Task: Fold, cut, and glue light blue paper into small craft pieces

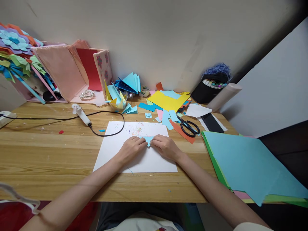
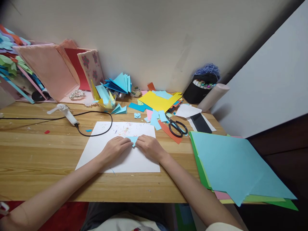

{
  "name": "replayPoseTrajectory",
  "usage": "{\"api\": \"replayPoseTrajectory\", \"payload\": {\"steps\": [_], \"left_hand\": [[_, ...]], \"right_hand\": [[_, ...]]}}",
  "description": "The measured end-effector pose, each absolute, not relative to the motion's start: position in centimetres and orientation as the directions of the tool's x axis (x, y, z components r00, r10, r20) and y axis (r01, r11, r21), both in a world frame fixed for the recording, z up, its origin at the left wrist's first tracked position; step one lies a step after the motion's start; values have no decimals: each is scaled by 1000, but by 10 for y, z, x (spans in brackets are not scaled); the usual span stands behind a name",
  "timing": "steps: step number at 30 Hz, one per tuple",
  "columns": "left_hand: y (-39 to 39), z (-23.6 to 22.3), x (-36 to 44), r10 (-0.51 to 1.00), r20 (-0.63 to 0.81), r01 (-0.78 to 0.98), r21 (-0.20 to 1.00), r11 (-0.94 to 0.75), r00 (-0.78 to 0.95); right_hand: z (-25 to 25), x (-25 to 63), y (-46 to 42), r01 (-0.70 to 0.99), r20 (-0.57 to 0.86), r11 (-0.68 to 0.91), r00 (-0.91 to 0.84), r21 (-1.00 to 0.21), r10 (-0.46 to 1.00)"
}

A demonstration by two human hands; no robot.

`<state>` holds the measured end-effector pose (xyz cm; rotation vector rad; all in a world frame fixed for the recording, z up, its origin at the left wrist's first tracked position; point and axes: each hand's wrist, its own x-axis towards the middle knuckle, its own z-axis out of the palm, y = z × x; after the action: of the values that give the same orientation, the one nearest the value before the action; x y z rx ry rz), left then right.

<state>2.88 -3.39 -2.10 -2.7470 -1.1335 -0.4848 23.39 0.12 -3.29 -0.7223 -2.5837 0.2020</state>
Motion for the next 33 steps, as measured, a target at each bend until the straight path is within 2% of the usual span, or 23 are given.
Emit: {"api": "replayPoseTrajectory", "payload": {"steps": [4, 9, 13, 19, 24, 29, 33], "left_hand": [[-32, -23, 32, 703, 344, 728, 76, -681, 622], [-32, -23, 40, 871, 331, 793, 380, -476, 364], [-32, -18, 44, 949, 231, 813, 498, -303, 213], [-32, -16, 47, 980, 154, 806, 561, -190, 123], [-35, -12, 49, 994, 104, 828, 553, -92, 41], [-31, -6, 48, 1000, -13, 848, 530, 22, -18], [-19, 3, 46, 985, -173, 869, 485, 98, -15]], "right_hand": [[-32, 233, -1, 453, 386, 806, -714, -380, 584], [-27, 226, -2, 470, 346, 656, -587, -591, 732], [-24, 222, -3, 521, 299, 563, -506, -642, 809], [-24, 223, -3, 502, 306, 563, -504, -657, 807], [-24, 220, 1, 507, 277, 489, -438, -710, 855], [-24, 219, 9, 568, 88, 264, -318, -779, 944], [-21, 217, 18, 646, -50, 162, -296, -746, 954]]}}
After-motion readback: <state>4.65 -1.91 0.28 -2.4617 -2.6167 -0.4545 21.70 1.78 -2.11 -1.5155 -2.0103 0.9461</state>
